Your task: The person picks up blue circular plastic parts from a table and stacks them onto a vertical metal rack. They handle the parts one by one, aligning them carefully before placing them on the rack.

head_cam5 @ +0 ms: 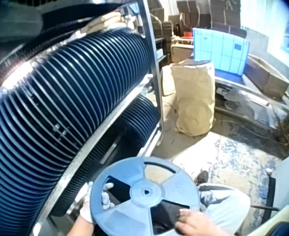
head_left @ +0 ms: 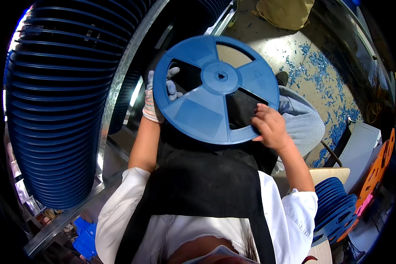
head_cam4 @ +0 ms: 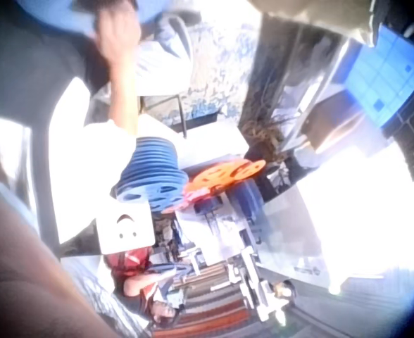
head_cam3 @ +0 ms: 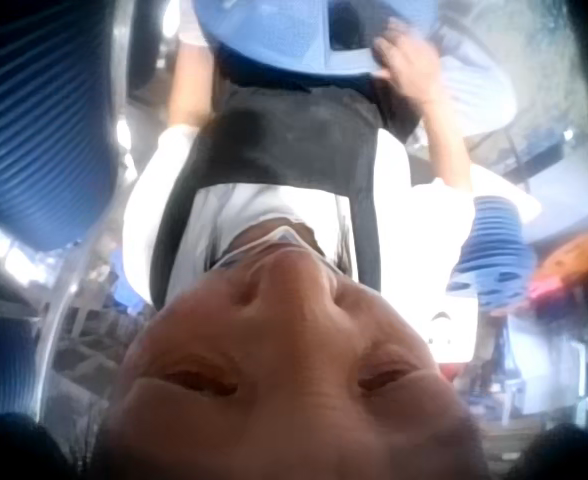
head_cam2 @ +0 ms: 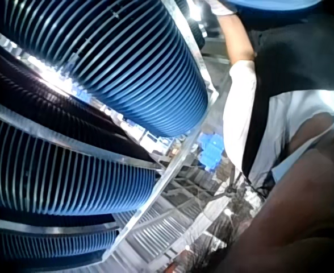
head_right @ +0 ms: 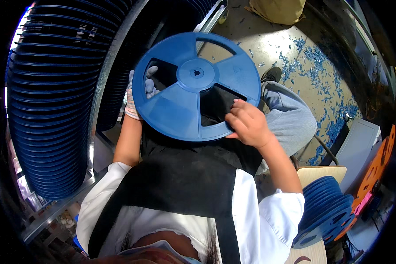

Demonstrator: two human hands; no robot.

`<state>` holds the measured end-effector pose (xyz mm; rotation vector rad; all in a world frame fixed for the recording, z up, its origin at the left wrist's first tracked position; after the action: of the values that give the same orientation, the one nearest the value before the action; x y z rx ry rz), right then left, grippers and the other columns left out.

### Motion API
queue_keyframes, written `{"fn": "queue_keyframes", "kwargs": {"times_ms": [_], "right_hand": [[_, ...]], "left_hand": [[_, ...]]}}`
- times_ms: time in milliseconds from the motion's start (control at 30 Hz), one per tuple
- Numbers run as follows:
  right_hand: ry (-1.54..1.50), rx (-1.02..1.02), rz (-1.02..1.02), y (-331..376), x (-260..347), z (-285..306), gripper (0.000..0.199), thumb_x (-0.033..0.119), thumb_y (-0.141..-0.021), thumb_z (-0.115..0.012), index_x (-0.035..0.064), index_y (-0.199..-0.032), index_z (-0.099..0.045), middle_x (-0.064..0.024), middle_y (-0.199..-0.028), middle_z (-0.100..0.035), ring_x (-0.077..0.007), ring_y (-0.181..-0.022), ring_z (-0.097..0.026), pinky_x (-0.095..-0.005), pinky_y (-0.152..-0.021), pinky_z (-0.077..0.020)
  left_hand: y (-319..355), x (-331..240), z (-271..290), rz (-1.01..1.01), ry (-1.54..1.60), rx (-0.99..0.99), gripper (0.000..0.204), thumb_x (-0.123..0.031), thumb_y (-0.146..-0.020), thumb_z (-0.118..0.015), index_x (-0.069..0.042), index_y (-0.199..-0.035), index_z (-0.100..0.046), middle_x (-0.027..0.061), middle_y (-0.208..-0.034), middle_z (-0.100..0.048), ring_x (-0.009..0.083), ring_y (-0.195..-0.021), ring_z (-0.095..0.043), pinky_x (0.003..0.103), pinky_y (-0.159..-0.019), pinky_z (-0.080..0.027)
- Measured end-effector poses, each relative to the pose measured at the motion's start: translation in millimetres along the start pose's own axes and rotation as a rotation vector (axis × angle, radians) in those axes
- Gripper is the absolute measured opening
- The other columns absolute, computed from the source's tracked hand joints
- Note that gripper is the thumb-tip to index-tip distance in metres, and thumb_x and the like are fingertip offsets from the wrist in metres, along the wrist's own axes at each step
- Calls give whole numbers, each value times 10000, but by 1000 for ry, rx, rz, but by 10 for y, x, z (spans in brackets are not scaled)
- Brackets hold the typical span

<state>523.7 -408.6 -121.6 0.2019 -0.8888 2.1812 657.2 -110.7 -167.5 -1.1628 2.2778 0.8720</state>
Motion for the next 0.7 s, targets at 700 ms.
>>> {"fn": "queue_keyframes", "kwargs": {"times_ms": [700], "right_hand": [[-1914, -1004, -1203, 577, -1238, -574, 401, 441, -983, -413, 52, -958, -506, -16, -708, -478, -135, -595, -485, -292, -560, -450]], "left_hand": [[390, -228, 661, -423, -543, -553, 506, -439, -972, -428, 8, -1183, -538, 104, -737, -622, 184, -576, -604, 278, -647, -520]]}}
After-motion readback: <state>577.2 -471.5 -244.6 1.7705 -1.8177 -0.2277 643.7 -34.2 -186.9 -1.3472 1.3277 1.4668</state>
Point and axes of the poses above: each hand's wrist, its own y-axis away from the middle knuckle, its own z-axis out of the back of the hand, x = y × z, the point moved 4 cm from there along -y, towards the middle knuckle
